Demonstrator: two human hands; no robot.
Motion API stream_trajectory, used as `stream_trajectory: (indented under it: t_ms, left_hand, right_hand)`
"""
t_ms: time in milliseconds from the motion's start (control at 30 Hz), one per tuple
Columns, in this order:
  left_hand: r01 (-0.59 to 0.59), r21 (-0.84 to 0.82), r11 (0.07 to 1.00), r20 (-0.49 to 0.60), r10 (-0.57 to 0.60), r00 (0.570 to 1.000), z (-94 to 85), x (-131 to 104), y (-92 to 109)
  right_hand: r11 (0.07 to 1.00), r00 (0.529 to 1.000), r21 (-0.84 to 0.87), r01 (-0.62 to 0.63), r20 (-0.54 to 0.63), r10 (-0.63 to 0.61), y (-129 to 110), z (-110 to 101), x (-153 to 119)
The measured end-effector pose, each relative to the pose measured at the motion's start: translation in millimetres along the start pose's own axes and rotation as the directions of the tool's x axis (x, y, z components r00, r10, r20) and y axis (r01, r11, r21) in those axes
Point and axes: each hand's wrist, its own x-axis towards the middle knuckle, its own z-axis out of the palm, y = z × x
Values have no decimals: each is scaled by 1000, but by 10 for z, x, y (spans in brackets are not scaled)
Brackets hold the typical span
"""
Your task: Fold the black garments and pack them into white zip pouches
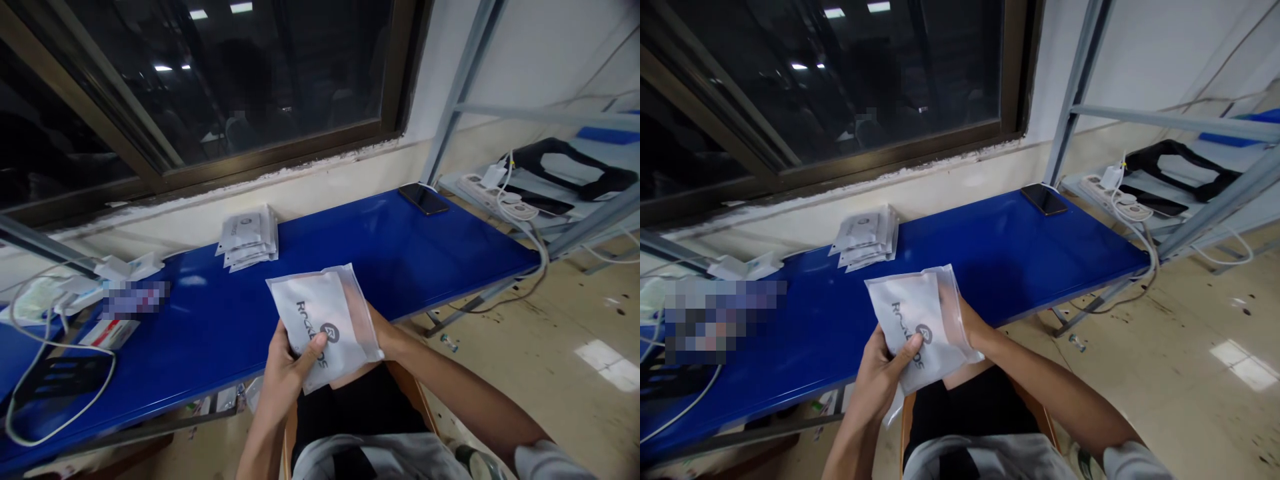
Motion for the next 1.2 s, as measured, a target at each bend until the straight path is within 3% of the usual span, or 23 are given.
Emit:
stream_trajectory:
  t_ms: [100,133,233,333,433,500,567,600,633,667,700,733,767,833,867,933,1033,1200]
  left_hand:
    - [48,-139,989,-75,-59,995,-82,11,9]
    - [57,-199,978,-111,-80,991,-124,20,18]
    - [-8,-409,912,-233,-97,968,-196,56,36]
    - [-95,-556,826,-310,-101,945,-90,90,18]
    - [-101,-591,801,-315,-114,942,65,129,-18]
    - [-120,-567,815,-303,-70,950,49,171,-7]
    - [-237,-489,839,-357,56,933,-87,222,75]
    - [-362,-398,843,-438,172,882,-176,244,148]
    - [-512,-258,820,-530,323,784,-257,261,241]
    - [-643,-68,763,-589,490,643,-313,271,352]
    - [-719,134,682,-571,646,506,-333,273,475]
    - [-746,318,586,-469,781,413,-311,271,606]
    - [-742,452,495,-291,868,402,-250,270,737]
    - [-745,591,308,153,864,479,-44,285,978]
    - [-761,613,213,318,815,484,72,308,1076]
    - [-792,604,91,511,718,472,269,378,1210]
    - [-806,588,74,583,652,485,398,480,1267]
    - [-765,595,246,464,673,576,395,515,1214]
  right_hand:
    - [998,983,58,-9,185,-2,-78,-104,-34]
    - [998,983,56,-10,182,-1,-118,-136,-73]
    - [995,996,-84,62,-56,-66,-207,-168,-236]
    - [986,976,-161,39,-207,-73,-141,-82,-361]
    - [994,961,79,-73,-261,91,46,33,-345]
    - [974,926,225,-34,-359,115,145,57,-266]
    - [962,873,262,77,-484,62,182,26,-169]
    - [961,846,245,127,-533,24,180,-2,-123]
    - [964,825,210,163,-565,-16,169,-31,-82]
    - [969,811,161,187,-582,-60,154,-55,-46]
    - [974,802,99,202,-588,-107,137,-71,-17]
    - [978,802,33,206,-578,-149,122,-75,5]
    - [978,809,-33,206,-557,-189,108,-69,22]
    - [963,821,-149,226,-503,-271,82,-35,41]
    - [948,820,-197,249,-479,-315,68,-14,45]
    - [910,798,-284,303,-447,-405,35,17,50]
    - [865,765,-367,343,-426,-484,-21,26,52]
    - [880,785,-349,322,-421,-454,-38,31,56]
